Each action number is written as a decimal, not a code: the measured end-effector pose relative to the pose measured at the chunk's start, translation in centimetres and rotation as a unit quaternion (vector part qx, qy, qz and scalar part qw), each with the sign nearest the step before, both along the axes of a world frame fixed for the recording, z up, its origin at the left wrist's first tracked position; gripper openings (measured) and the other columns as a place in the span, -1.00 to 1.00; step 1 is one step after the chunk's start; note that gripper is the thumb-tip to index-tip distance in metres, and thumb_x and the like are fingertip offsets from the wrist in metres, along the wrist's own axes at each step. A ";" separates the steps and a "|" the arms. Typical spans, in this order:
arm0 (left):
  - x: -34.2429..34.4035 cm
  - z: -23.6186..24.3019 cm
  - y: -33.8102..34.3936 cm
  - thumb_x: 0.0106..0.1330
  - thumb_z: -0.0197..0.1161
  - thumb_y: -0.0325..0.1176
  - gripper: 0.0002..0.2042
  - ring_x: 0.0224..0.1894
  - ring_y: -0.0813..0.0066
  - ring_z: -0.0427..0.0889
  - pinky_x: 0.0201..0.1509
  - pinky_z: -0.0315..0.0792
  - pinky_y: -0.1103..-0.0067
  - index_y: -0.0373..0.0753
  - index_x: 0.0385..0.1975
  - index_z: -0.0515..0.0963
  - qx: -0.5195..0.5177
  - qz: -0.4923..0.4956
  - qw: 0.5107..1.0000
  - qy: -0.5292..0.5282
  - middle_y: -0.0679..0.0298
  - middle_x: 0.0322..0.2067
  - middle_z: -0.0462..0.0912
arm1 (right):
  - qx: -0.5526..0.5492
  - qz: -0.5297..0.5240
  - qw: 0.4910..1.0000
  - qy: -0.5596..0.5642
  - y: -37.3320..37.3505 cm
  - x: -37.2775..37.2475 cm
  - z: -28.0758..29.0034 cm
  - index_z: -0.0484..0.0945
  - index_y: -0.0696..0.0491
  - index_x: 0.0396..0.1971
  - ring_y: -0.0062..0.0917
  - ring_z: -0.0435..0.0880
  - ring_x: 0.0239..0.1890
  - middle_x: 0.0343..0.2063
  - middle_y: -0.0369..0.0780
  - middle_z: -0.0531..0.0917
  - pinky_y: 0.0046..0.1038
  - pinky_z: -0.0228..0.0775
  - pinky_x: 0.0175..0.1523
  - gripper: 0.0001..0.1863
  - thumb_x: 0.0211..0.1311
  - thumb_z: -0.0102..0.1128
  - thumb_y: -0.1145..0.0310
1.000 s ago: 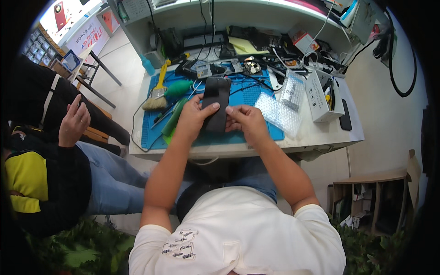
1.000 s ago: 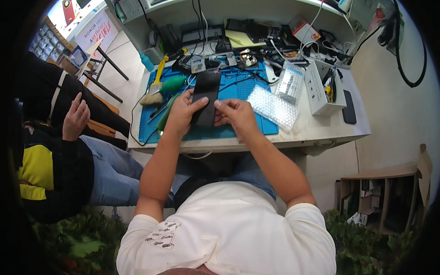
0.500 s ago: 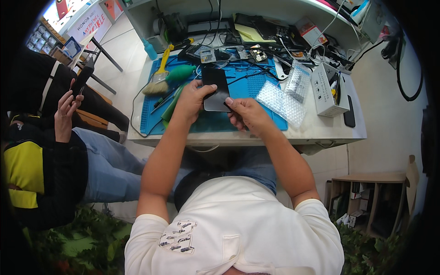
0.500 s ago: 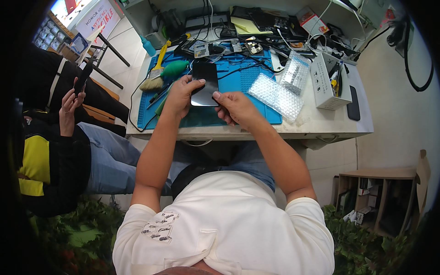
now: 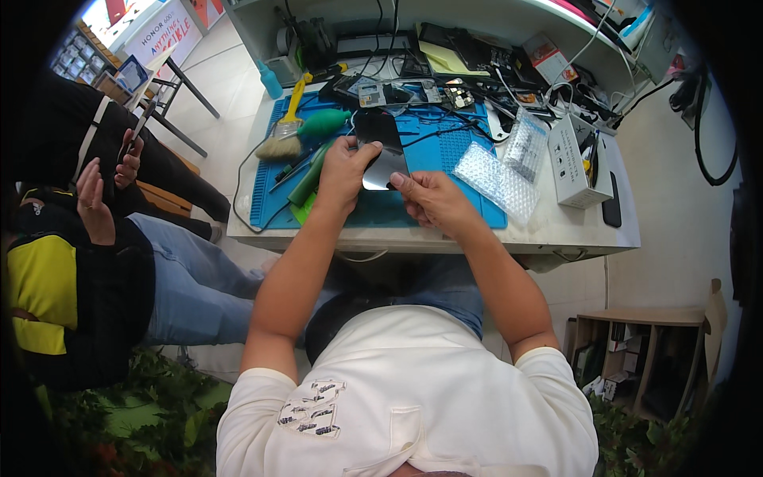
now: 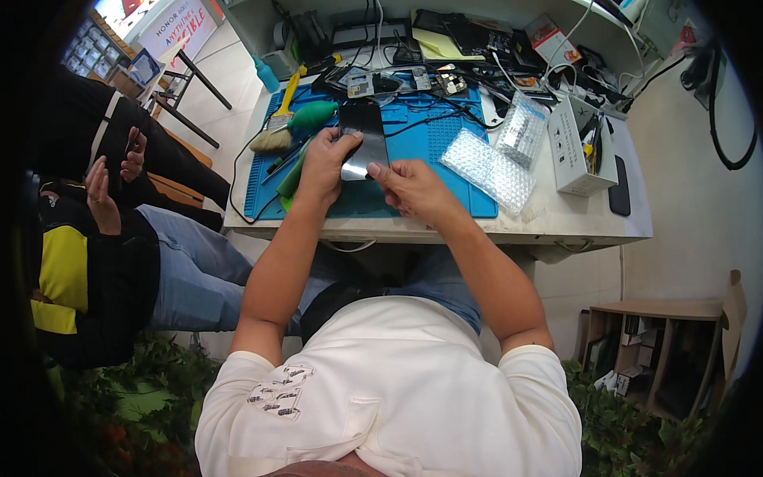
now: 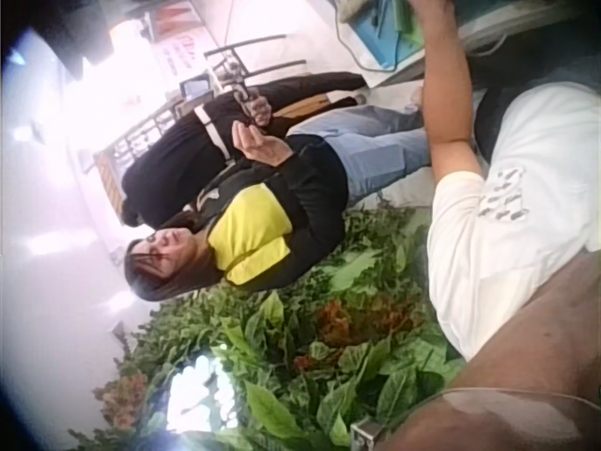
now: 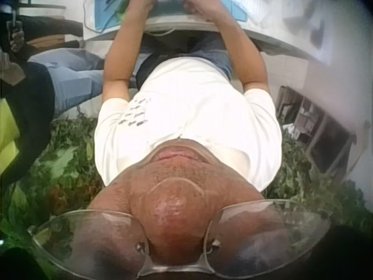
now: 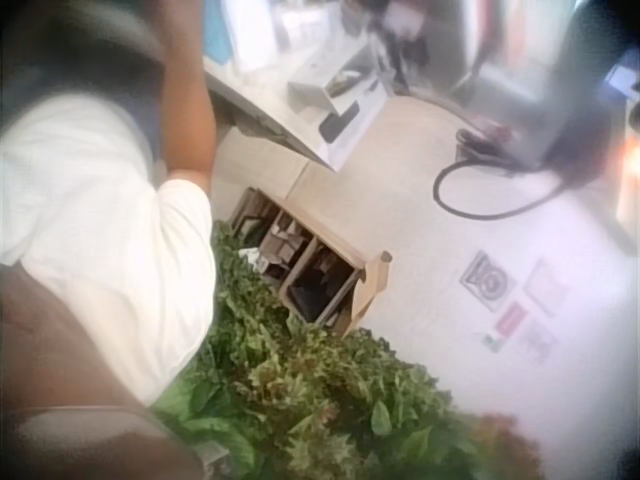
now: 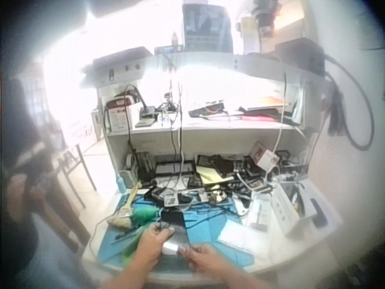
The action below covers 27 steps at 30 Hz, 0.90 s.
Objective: The person disassembles a smartphone at a repair bench using a blue pry tool and their hands. They remove the back cover, separate the internal components, and handle the logic board and a replacement screen assembly.
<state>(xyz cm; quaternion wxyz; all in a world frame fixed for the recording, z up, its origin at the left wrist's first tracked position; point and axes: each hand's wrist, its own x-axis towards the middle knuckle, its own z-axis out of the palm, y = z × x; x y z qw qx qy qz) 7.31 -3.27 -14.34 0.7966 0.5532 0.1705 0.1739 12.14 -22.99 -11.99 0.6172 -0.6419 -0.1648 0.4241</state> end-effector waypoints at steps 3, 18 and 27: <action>0.0 0.3 0.1 0.36 0.46 -0.40 -0.63 -0.26 0.48 0.75 -0.20 0.61 0.58 -0.44 0.02 0.48 0.021 0.015 1.000 -0.005 0.11 -0.20 0.74 | -0.016 -0.012 1.000 -0.016 0.3 0.3 -0.5 0.64 0.13 -0.26 -0.73 0.46 -0.64 -0.53 -0.30 0.59 -0.61 0.25 -0.59 -0.40 0.36 0.43 -0.22; -2.2 3.7 -0.8 0.41 0.46 -0.31 -0.60 -0.25 0.43 0.80 -0.21 0.65 0.51 -0.42 0.07 0.50 0.152 -0.045 0.987 -0.037 0.14 -0.26 0.79 | 0.046 -0.062 0.961 -0.265 0.6 0.0 0.9 0.59 0.29 0.22 -0.53 0.67 -0.09 -0.01 -0.13 0.71 -0.47 0.66 -0.10 -0.03 -0.18 0.83 0.06; -2.3 2.6 2.0 0.34 0.52 -0.18 -0.41 0.12 0.27 0.75 0.26 0.65 0.32 -0.41 0.25 0.52 -0.034 -0.229 0.970 -0.071 0.10 0.14 0.69 | 0.135 -0.017 0.971 -0.197 0.1 -0.1 1.2 0.55 0.26 0.30 -0.48 0.68 0.03 0.11 -0.13 0.68 -0.37 0.74 0.09 -0.03 -0.11 0.83 0.14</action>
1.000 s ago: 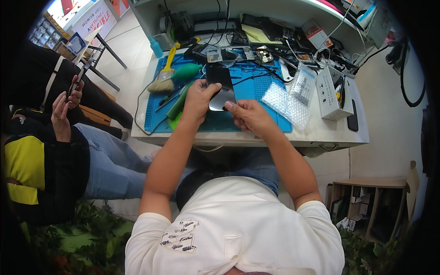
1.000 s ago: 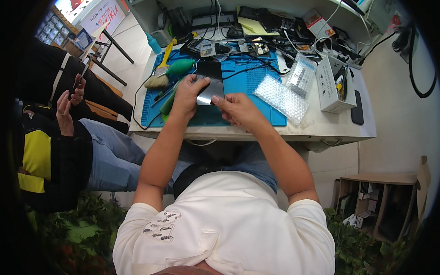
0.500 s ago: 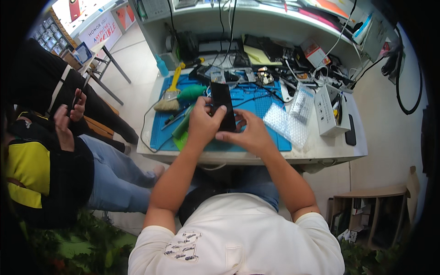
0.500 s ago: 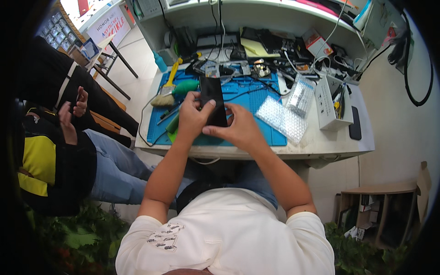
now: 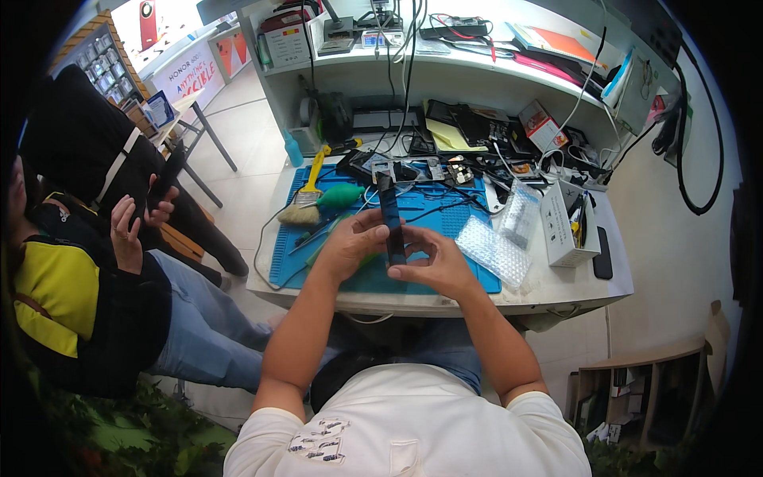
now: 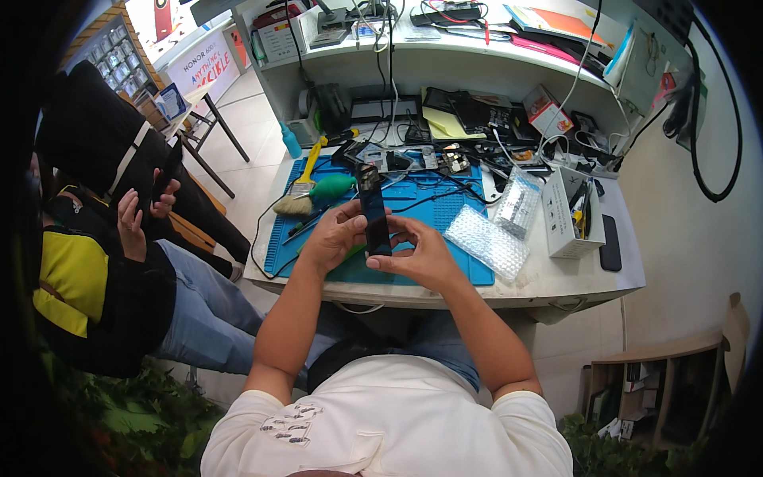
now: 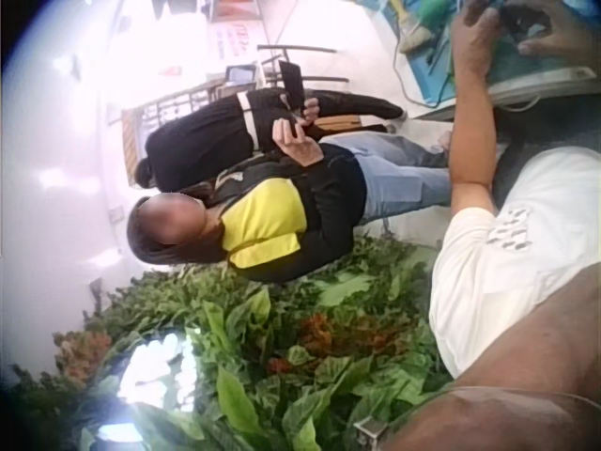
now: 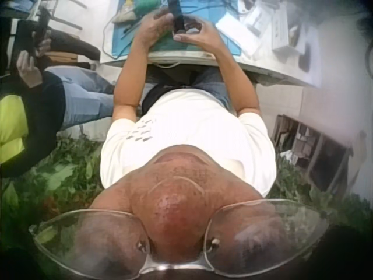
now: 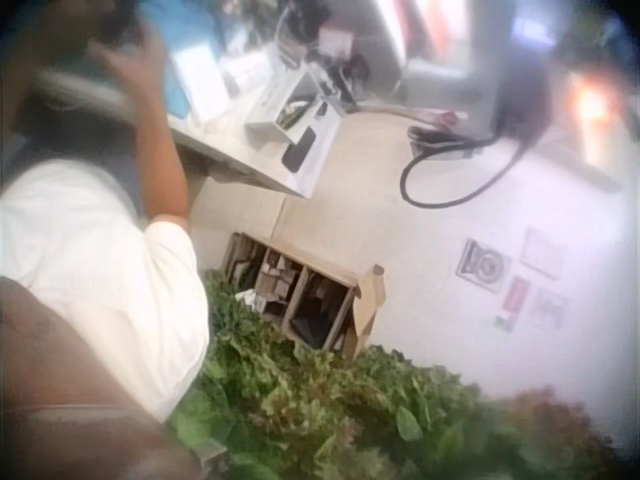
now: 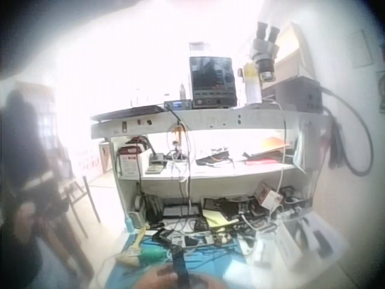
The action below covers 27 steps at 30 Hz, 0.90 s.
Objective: The person disassembles a smartphone at a repair bench using a blue pry tool and their hands. They remove the back cover, separate the internal components, and handle the logic board and a replacement screen assembly.
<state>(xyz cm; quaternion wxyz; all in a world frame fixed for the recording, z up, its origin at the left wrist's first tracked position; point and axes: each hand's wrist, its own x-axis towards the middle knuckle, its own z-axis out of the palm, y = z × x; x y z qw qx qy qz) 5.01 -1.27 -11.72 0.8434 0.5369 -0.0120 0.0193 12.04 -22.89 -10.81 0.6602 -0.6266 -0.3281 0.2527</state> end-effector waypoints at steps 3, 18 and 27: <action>0.0 -0.2 0.2 0.28 0.56 -0.17 -0.38 0.14 0.23 0.75 0.29 0.65 0.29 -0.41 0.24 0.54 0.000 0.001 1.000 0.005 0.08 0.14 0.69 | -0.032 0.025 0.999 0.008 -0.1 -0.1 0.5 0.48 0.28 0.34 -0.43 0.63 0.12 0.19 -0.12 0.62 -0.31 0.69 0.21 -0.10 -0.04 0.77 0.40; -0.3 0.4 -0.5 0.19 0.61 -0.24 -0.36 0.04 0.24 0.79 0.11 0.72 0.33 -0.40 0.22 0.53 0.014 0.012 1.000 0.021 0.12 0.05 0.72 | -0.030 0.032 0.998 0.055 -0.3 -0.1 0.1 0.40 0.26 0.39 -0.44 0.67 0.07 0.22 -0.13 0.58 -0.34 0.73 0.17 -0.01 -0.11 0.75 0.54; 1.1 0.9 -1.2 0.09 0.70 -0.24 -0.32 -0.06 0.41 0.76 0.04 0.70 0.43 -0.40 0.18 0.56 0.224 0.147 0.963 0.029 0.14 0.01 0.72 | 0.015 0.023 0.999 0.029 -1.0 0.6 -1.6 0.47 0.22 0.33 -0.48 0.71 0.09 0.22 -0.12 0.62 -0.36 0.68 0.15 -0.16 0.08 0.73 0.30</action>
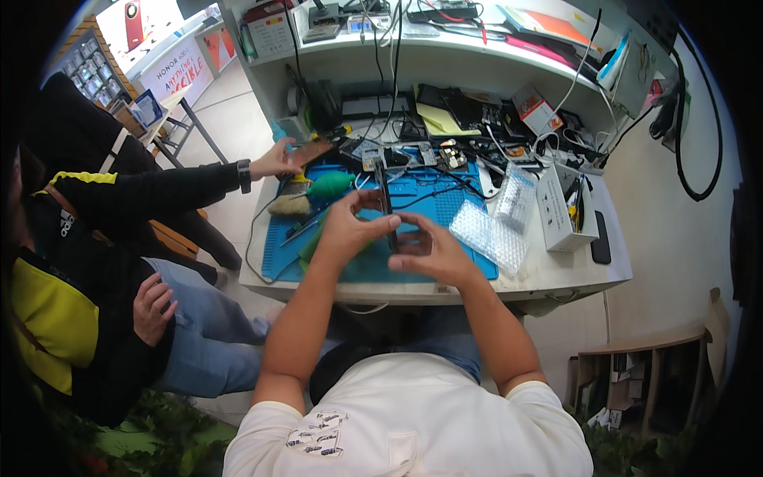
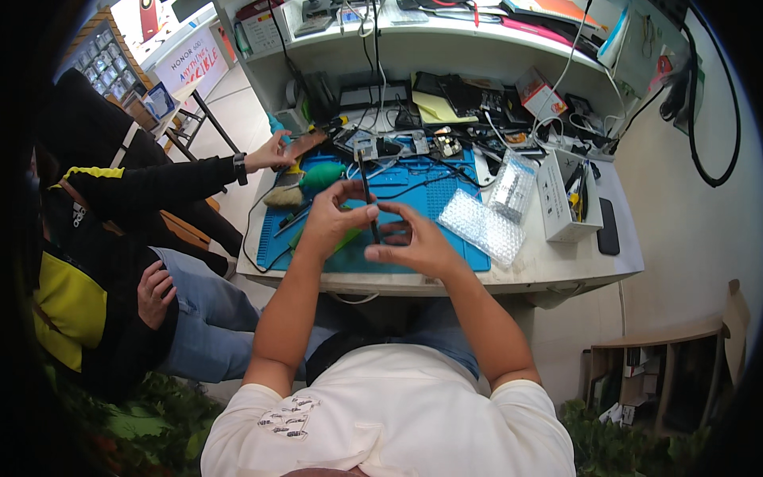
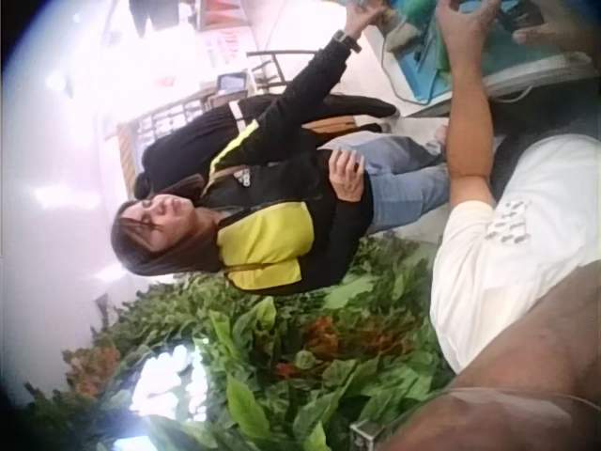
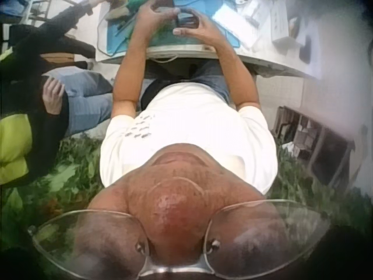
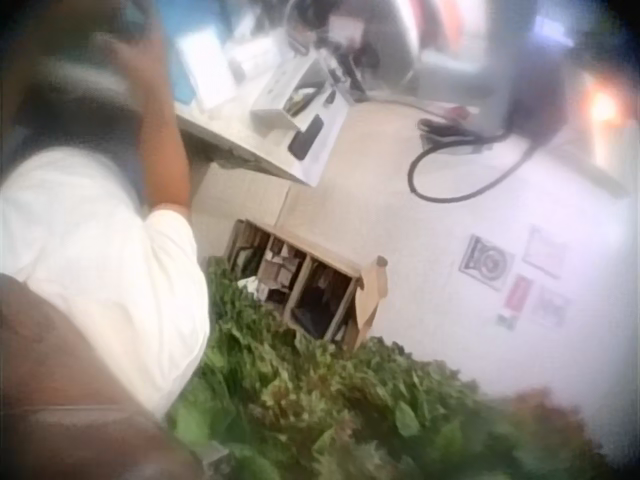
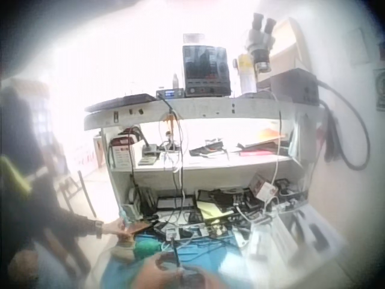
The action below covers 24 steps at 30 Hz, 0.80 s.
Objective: The person disassembles a smartphone at a repair bench using a blue pry tool and their hands. They remove the back cover, separate the internal components, and handle the logic board and a replacement screen assembly.
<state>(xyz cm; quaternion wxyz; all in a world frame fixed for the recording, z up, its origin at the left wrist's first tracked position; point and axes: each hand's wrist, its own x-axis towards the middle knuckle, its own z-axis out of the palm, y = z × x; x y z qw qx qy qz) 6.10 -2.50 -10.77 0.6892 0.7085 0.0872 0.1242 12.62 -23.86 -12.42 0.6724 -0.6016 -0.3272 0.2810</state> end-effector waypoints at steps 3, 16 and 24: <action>0.8 0.5 -0.3 0.02 0.76 -0.19 -0.32 -0.13 0.46 0.75 0.00 0.63 0.51 -0.42 0.10 0.62 0.189 0.098 0.977 -0.004 0.19 -0.11 0.77 | -0.012 -0.041 0.999 -0.001 0.6 0.1 0.4 0.58 0.24 0.20 -0.53 0.75 0.01 0.05 -0.17 0.73 -0.38 0.68 0.13 -0.39 0.25 0.62 0.28; -0.1 0.3 0.7 0.22 0.65 -0.10 -0.40 -0.37 0.69 0.70 -0.28 0.58 0.70 -0.42 0.11 0.64 0.001 0.019 0.998 0.063 0.25 -0.23 0.79 | 0.087 -0.042 0.980 0.176 -0.2 1.8 -0.4 0.63 0.36 0.09 -0.41 0.83 -0.13 -0.11 -0.07 0.78 -0.29 0.85 -0.11 -0.64 0.49 0.33 0.38; -1.1 0.1 0.1 0.31 0.58 -0.30 -0.64 -0.34 0.68 0.71 -0.28 0.57 0.72 -0.38 -0.02 0.71 -0.084 -0.048 0.995 0.028 0.29 -0.27 0.80 | 0.106 0.023 0.953 0.283 -1.1 1.7 -0.7 0.60 0.36 0.13 -0.31 0.85 -0.12 -0.09 -0.03 0.77 -0.24 0.83 -0.01 -0.61 0.47 0.32 0.40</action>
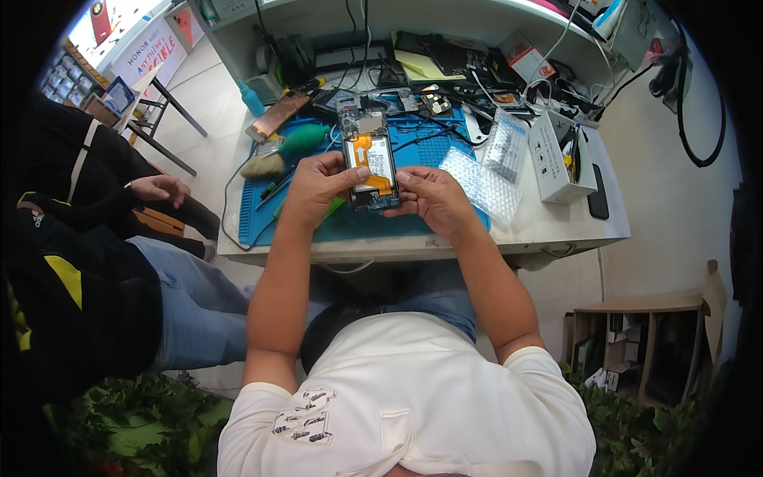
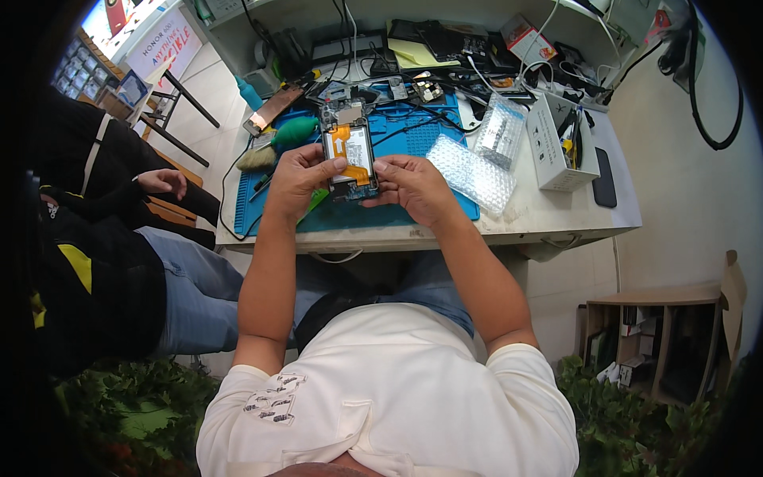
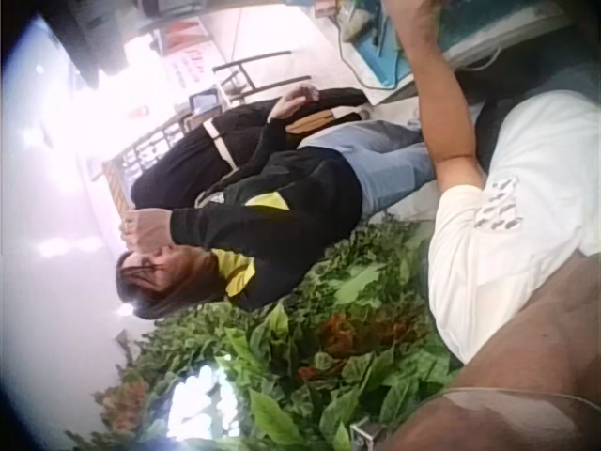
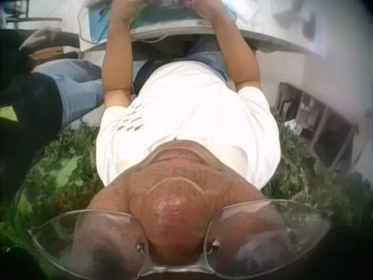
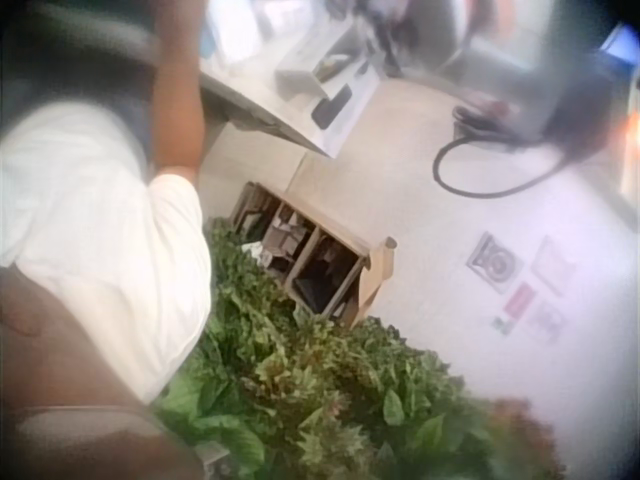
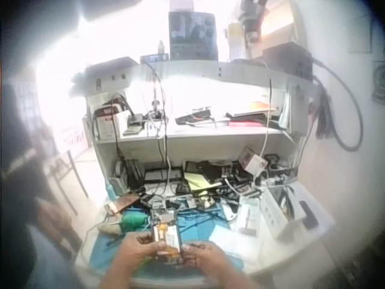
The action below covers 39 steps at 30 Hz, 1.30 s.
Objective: The person disassembles a smartphone at a repair bench using a blue pry tool and their hands. They remove the back cover, separate the internal components, and handle the logic board and a replacement screen assembly.
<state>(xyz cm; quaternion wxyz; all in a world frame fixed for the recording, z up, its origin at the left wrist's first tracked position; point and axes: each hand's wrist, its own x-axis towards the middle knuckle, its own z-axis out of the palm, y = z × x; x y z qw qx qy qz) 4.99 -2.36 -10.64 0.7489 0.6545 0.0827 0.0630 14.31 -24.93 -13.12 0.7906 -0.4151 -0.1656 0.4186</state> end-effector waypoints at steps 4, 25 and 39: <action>-0.1 0.3 0.0 0.31 0.57 -0.32 -0.66 -0.31 0.67 0.72 -0.26 0.58 0.70 -0.40 -0.03 0.71 0.014 0.017 1.000 -0.020 0.26 -0.27 0.80 | 0.016 0.035 0.999 0.023 -1.0 -0.3 0.2 0.54 0.41 0.18 -0.24 0.86 -0.10 -0.09 0.02 0.77 -0.27 0.81 0.03 -0.56 0.45 0.33 0.44; -1.6 2.3 -2.0 0.39 0.52 -0.38 -0.75 -0.23 0.65 0.74 -0.12 0.61 0.67 -0.39 -0.07 0.71 0.129 0.035 0.986 -0.097 0.23 -0.24 0.82 | -0.071 -0.047 0.996 -0.032 -0.8 -1.6 0.8 0.72 0.30 -0.02 -0.51 0.77 -0.28 -0.21 -0.14 0.79 -0.37 0.81 -0.21 -0.68 0.25 0.50 0.53; -1.9 2.5 -1.6 0.37 0.53 -0.40 -0.70 -0.19 0.61 0.74 -0.07 0.61 0.65 -0.42 -0.01 0.68 0.052 0.007 0.993 -0.108 0.23 -0.16 0.81 | -0.061 -0.065 0.995 -0.046 -0.3 -2.2 0.6 0.73 0.25 -0.14 -0.55 0.72 -0.35 -0.30 -0.19 0.76 -0.41 0.75 -0.29 -0.76 0.22 0.51 0.51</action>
